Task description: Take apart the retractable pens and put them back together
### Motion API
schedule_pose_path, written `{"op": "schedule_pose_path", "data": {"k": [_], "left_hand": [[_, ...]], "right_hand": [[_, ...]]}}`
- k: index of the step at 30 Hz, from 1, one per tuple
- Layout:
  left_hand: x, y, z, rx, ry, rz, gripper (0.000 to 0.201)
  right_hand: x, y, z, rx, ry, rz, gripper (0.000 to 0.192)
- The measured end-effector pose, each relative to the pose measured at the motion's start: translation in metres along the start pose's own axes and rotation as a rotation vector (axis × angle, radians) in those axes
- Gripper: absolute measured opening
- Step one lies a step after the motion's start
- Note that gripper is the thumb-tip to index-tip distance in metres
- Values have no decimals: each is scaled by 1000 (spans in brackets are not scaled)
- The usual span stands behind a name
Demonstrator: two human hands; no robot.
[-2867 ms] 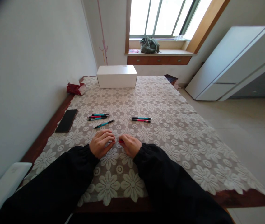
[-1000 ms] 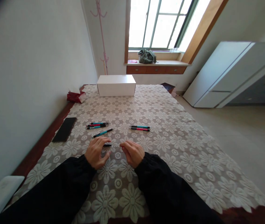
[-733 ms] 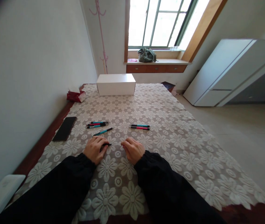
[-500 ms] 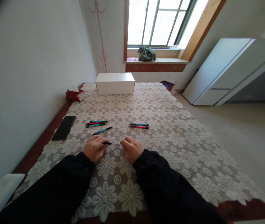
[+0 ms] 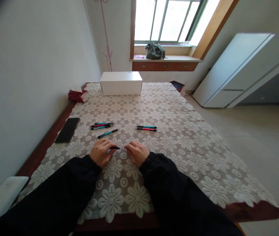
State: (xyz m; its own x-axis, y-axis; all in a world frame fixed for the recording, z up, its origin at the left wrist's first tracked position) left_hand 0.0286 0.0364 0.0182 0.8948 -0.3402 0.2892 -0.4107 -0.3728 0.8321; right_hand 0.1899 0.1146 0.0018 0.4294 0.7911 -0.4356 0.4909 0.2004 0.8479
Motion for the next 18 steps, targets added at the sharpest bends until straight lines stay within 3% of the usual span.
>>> {"op": "schedule_pose_path", "data": {"k": [5, 10, 18], "left_hand": [[9, -2, -1, -21, -105, 26, 12], [16, -2, -2, -38, -161, 49, 15], [16, -3, -1, -19, -143, 51, 17]], "right_hand": [[-7, -5, 2, -11, 93, -87, 23], [-12, -2, 3, 10, 96, -94, 18], [-13, -1, 5, 6, 62, -14, 22]]}}
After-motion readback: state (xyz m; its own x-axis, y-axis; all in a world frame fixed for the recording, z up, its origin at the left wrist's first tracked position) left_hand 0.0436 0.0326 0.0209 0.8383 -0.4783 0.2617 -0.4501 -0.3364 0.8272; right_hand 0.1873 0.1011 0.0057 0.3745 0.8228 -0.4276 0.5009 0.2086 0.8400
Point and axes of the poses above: each hand's wrist, its own z-axis away from the middle knuckle, its own y-axis out of the back of the hand, x = y × z, the point moved 6 cm from there along -z, towards the middle knuckle, and after that the axes turned 9 degrees about -y, right-handed, at the moved point
